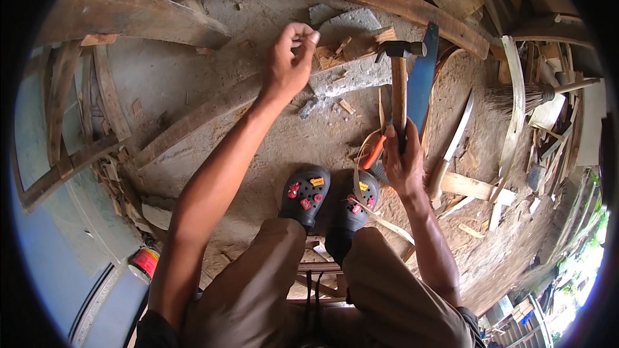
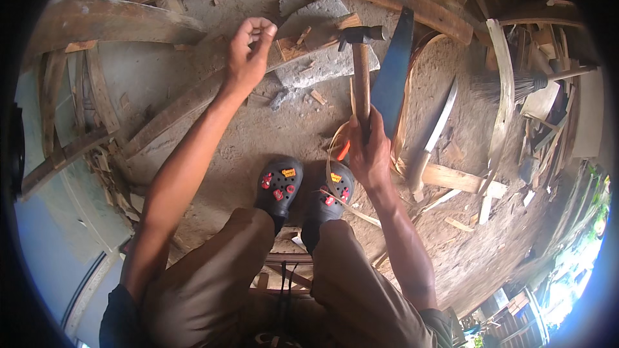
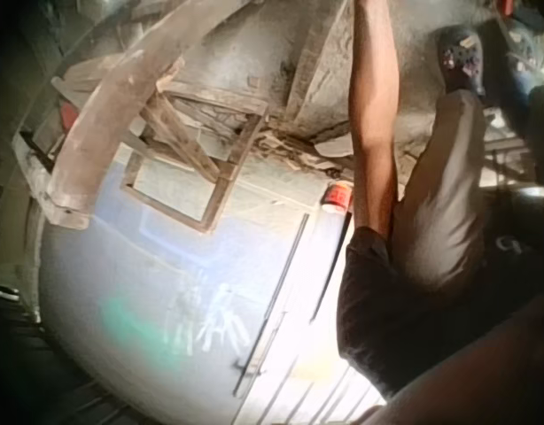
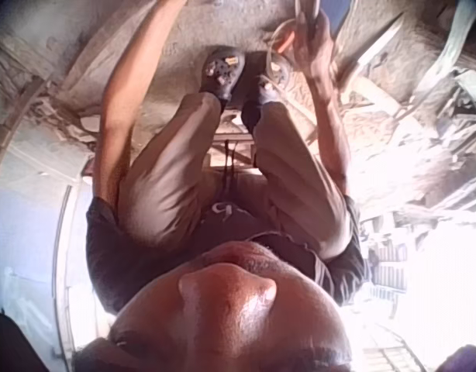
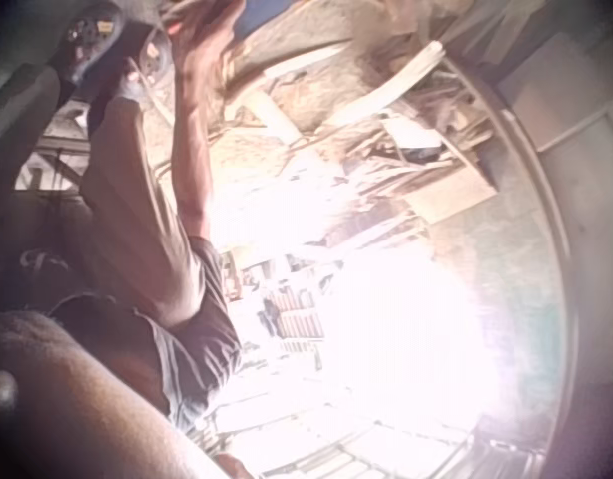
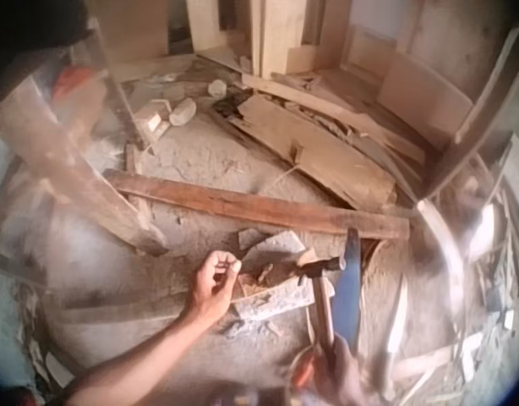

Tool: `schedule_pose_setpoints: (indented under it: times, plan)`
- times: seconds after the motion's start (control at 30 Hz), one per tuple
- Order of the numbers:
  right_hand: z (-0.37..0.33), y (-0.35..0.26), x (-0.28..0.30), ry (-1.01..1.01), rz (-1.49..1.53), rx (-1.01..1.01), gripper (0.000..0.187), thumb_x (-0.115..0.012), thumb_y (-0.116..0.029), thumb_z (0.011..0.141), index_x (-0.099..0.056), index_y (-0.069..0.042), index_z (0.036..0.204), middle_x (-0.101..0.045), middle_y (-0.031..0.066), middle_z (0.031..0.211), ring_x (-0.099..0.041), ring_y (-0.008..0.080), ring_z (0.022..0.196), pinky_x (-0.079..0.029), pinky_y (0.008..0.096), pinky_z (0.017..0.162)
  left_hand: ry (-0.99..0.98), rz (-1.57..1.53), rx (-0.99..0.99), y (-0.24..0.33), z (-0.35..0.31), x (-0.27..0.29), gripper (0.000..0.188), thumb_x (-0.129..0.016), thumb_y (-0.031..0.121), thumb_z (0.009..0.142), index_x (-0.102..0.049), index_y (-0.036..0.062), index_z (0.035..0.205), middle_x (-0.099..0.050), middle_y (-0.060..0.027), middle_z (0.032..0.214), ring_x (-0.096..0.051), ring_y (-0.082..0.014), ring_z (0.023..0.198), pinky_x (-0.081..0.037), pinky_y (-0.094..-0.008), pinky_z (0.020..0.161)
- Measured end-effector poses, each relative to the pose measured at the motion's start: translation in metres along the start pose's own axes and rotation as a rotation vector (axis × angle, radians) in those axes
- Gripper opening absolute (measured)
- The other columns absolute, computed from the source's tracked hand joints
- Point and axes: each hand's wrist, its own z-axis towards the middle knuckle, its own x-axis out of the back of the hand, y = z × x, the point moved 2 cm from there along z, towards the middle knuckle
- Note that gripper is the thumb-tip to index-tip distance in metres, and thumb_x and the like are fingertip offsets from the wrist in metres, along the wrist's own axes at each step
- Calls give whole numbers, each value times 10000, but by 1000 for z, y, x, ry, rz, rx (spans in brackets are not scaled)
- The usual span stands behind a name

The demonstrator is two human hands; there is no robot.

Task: The person uses a hammer to split a small piece of wood placed on a concrete block. They then use a hand saw to cut the wood and a knife to shave or shape it.

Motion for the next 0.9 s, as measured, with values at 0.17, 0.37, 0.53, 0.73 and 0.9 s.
schedule_pose_setpoints:
  times: [0.17,0.37,0.53,0.73,0.9]
  plan:
    - [0,7,3,-18,13,-38,350,-540,-228,1050,-475,3,1304,-658,125,762,-645,186,663,-503,361,603,-229,196,-88,8,9,-11,423,-797,383,853,-676,86,1129,-695,-84,1030,-658,-211,955,-532,-366,883]
    - [1,9,-1,58,53,30,339,-554,-292,1048,-532,5,1210,-504,-2,645,-467,59,530,-387,260,468,-189,21,-313,29,3,-27,245,-698,292,950,-665,49,943,-706,-67,946,-682,-211,874,-537,-409,751]
    - [0,7,4,-21,6,-40,323,-531,-232,1055,-495,17,1257,-649,114,762,-631,178,644,-490,357,585,-77,-87,-166,44,19,-13,392,-630,437,982,-619,50,1039,-703,-106,1009,-660,-203,995,-544,-443,876]
    - [-14,-22,11,-160,537,-304,320,-472,-318,1080,-532,-15,1164,-538,24,703,-539,117,557,-460,305,491,-521,632,-210,-16,4,31,788,-686,607,878,-557,-34,1316,-586,-259,1325,-598,-375,1216,-533,-471,969]
    - [-37,-31,5,-343,1191,-485,291,-421,-358,1080,-480,-85,1164,-534,73,864,-560,159,637,-486,316,538,-448,589,-72,-16,-27,21,723,-814,400,818,-548,-40,1325,-574,-244,1333,-575,-412,1226,-504,-435,1004]
